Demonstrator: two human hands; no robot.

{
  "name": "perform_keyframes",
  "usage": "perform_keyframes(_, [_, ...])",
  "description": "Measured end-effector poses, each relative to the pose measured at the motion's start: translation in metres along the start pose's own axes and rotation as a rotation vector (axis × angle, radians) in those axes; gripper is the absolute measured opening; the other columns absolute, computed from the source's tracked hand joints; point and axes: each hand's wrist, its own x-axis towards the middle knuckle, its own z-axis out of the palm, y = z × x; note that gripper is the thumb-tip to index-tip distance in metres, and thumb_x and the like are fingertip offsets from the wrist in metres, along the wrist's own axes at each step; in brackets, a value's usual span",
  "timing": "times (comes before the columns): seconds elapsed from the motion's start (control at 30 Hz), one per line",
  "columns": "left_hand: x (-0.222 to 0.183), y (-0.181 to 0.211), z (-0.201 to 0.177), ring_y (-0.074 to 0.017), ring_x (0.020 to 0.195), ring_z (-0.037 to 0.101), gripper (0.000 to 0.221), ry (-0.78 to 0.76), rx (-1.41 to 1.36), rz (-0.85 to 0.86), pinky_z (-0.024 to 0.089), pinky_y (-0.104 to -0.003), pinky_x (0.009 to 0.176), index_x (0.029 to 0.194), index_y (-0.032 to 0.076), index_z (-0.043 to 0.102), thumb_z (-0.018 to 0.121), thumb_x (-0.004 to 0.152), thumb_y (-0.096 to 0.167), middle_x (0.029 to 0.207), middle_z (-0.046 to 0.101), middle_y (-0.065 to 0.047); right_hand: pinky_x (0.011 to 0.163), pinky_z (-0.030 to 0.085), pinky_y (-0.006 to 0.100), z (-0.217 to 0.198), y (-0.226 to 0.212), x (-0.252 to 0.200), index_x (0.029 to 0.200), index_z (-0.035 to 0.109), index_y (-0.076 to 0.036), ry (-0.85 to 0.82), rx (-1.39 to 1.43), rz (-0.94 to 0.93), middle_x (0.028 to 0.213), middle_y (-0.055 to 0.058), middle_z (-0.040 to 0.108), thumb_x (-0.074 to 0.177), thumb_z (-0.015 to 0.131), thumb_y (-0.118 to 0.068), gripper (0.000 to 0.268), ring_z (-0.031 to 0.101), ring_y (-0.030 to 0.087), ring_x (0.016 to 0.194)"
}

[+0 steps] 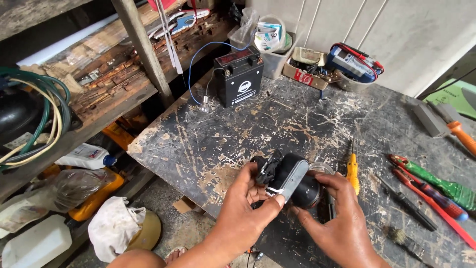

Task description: Disassembling and inspecting a handheld flashlight to repair internal components and housing.

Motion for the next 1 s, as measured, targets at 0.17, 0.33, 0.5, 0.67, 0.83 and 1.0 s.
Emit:
perform_keyframes(0.17, [0.002, -0.002, -0.005, -0.0166, 0.102, 0.069, 0.058, -0.047, -0.011, 0.038, 0.058, -0.035, 0.097, 0.142, 0.019, 0.054, 0.074, 0.087, 0.018, 0.112, 0.071, -0.003, 0.102, 0.056, 0.045, 0.002, 0.005, 0.004, 0.133, 0.055, -0.017, -0.065, -0.012, 0.103, 0.138, 0.006, 0.061, 0.07, 0.088, -0.026, 0.071, 0.065, 0.026, 0.127])
perform_keyframes(0.33, [0.005, -0.009, -0.011, -0.0201, 0.107, 0.07, 0.076, -0.055, -0.024, 0.027, 0.059, -0.039, 0.101, 0.155, 0.022, 0.041, 0.074, 0.087, 0.02, 0.125, 0.069, -0.005, 0.103, 0.055, 0.042, 0.007, 0.011, 0.006, 0.134, 0.056, -0.017, -0.072, 0.001, 0.131, 0.134, 0.007, 0.061, 0.071, 0.088, -0.022, 0.071, 0.065, 0.024, 0.124])
perform_keyframes(0.5, [0.002, -0.008, -0.012, -0.0203, 0.106, 0.069, 0.063, -0.086, -0.001, 0.038, 0.06, -0.043, 0.101, 0.144, 0.027, 0.052, 0.075, 0.086, 0.032, 0.123, 0.068, 0.0, 0.101, 0.054, 0.048, 0.009, 0.02, 0.007, 0.135, 0.054, -0.021, -0.076, -0.036, 0.143, 0.14, 0.005, 0.058, 0.071, 0.087, -0.026, 0.073, 0.061, 0.028, 0.128])
perform_keyframes(0.67, [0.002, -0.012, -0.006, -0.0164, 0.097, 0.076, 0.031, -0.028, -0.025, 0.086, 0.06, -0.03, 0.084, 0.114, 0.01, 0.066, 0.078, 0.089, 0.024, 0.104, 0.079, -0.006, 0.1, 0.047, 0.041, 0.009, 0.019, 0.005, 0.131, 0.054, -0.012, -0.045, -0.192, -0.117, 0.123, 0.009, 0.064, 0.064, 0.083, -0.017, 0.074, 0.06, 0.025, 0.118])
perform_keyframes(0.83, [0.008, -0.026, -0.006, -0.0171, 0.078, 0.074, 0.04, -0.031, 0.252, 0.225, 0.054, -0.039, 0.065, 0.115, 0.015, 0.07, 0.067, 0.091, 0.048, 0.087, 0.073, -0.002, 0.123, 0.029, 0.057, 0.016, 0.034, 0.01, 0.119, 0.064, -0.011, -0.094, -0.405, -0.239, 0.117, 0.008, 0.069, 0.052, 0.086, -0.033, 0.075, 0.062, 0.034, 0.116])
perform_keyframes(1.0, [0.014, -0.05, -0.007, -0.0126, 0.056, 0.043, 0.04, -0.027, 0.359, 0.356, 0.034, -0.037, 0.054, 0.087, 0.013, 0.059, 0.06, 0.102, 0.05, 0.066, 0.047, 0.0, 0.11, 0.037, 0.048, 0.008, 0.01, 0.018, 0.102, 0.074, -0.014, -0.075, -0.086, -0.429, 0.08, -0.002, 0.064, 0.074, 0.08, -0.019, 0.029, 0.064, 0.019, 0.079])
